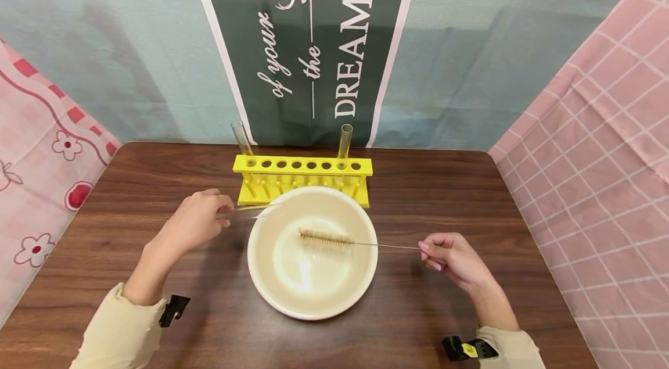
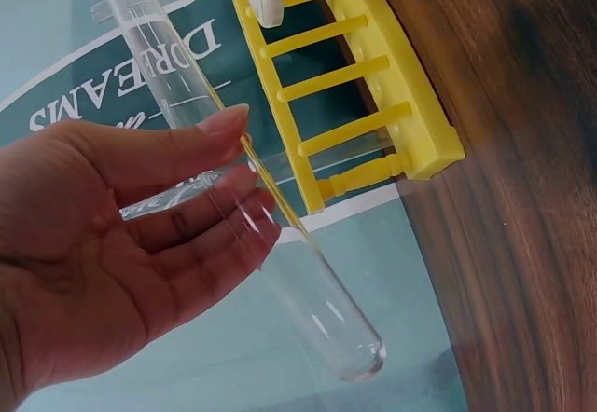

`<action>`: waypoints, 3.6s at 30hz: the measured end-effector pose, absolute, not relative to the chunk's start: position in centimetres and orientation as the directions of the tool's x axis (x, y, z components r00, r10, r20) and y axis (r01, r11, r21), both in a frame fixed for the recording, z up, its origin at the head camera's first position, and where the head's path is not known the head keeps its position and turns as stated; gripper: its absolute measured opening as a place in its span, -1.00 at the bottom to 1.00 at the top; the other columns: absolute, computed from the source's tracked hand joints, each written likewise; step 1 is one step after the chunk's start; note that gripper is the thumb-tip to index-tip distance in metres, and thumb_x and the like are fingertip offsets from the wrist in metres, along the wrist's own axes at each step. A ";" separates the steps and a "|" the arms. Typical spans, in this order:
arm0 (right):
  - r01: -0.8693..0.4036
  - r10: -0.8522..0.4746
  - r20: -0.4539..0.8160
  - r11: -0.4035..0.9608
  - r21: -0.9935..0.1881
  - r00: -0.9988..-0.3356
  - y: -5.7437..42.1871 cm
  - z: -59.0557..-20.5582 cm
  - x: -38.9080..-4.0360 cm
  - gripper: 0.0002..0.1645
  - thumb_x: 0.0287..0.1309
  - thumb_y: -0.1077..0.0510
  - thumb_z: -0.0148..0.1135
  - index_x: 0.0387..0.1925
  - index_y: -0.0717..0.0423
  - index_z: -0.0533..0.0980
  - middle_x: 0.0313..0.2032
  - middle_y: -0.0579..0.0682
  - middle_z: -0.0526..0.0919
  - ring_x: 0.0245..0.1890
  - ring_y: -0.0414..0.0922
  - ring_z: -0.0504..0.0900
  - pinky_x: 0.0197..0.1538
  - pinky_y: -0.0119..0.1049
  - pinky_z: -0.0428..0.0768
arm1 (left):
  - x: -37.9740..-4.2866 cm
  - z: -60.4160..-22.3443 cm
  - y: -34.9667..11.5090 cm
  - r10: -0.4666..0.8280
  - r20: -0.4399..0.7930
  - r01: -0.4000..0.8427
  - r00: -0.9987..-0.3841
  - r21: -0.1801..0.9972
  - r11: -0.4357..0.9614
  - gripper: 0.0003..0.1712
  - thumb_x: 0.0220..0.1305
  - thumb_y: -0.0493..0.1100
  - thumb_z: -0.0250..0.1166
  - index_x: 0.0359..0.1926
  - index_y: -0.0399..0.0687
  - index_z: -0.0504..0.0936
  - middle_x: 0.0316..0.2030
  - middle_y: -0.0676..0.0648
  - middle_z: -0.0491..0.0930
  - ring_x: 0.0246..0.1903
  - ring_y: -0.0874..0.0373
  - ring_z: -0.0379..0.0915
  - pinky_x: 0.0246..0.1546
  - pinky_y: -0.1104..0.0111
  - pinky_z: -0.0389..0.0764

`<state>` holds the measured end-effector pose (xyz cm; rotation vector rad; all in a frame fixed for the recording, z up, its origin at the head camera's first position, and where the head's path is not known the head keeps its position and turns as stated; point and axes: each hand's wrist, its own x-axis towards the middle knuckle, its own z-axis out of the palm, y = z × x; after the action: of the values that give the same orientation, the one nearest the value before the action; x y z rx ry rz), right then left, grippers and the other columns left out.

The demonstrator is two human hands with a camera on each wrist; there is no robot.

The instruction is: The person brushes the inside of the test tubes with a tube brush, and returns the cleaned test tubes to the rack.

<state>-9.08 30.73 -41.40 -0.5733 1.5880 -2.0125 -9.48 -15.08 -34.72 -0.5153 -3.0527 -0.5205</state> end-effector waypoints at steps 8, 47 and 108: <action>0.054 -0.607 0.088 -0.211 -0.976 -0.790 31.5 -40.8 -9.4 -0.60 0.19 0.58 -0.33 -0.49 0.35 0.45 -0.69 0.17 0.10 -0.70 0.00 0.02 -0.62 -0.21 -0.02 | -9.5 -34.8 -14.9 0.322 0.040 0.316 -0.946 0.333 0.888 -0.83 -0.15 -0.46 0.34 -0.42 -0.28 0.61 -0.50 -0.13 0.49 -0.44 -0.04 0.47 -0.38 0.15 0.50; -0.012 -0.578 0.074 -0.110 -0.994 -0.813 31.2 -39.2 -10.1 -0.64 0.16 0.58 -0.22 -0.50 0.30 0.48 -0.66 0.15 0.19 -0.68 -0.01 0.06 -0.60 -0.21 0.03 | -9.2 -35.1 -14.1 0.384 0.055 0.382 -0.922 0.302 0.873 -0.82 -0.14 -0.49 0.31 -0.44 -0.23 0.63 -0.47 -0.12 0.53 -0.42 0.00 0.51 -0.40 0.21 0.52; -0.237 -0.518 0.020 0.356 -0.904 -0.855 30.7 -38.6 -10.3 -0.79 0.12 0.43 0.07 -0.59 0.26 0.46 -0.73 0.07 0.30 -0.73 -0.12 0.24 -0.71 -0.24 0.21 | -9.0 -35.8 -14.8 0.458 0.008 0.437 -0.889 0.315 0.843 -0.79 -0.14 -0.43 0.39 -0.58 -0.04 0.58 -0.55 0.05 0.49 -0.52 0.20 0.37 -0.50 0.32 0.41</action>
<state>-10.31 30.67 -38.62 -0.6725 2.3520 -1.5002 -9.00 -14.78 -35.84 -0.7485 -3.0799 -0.5005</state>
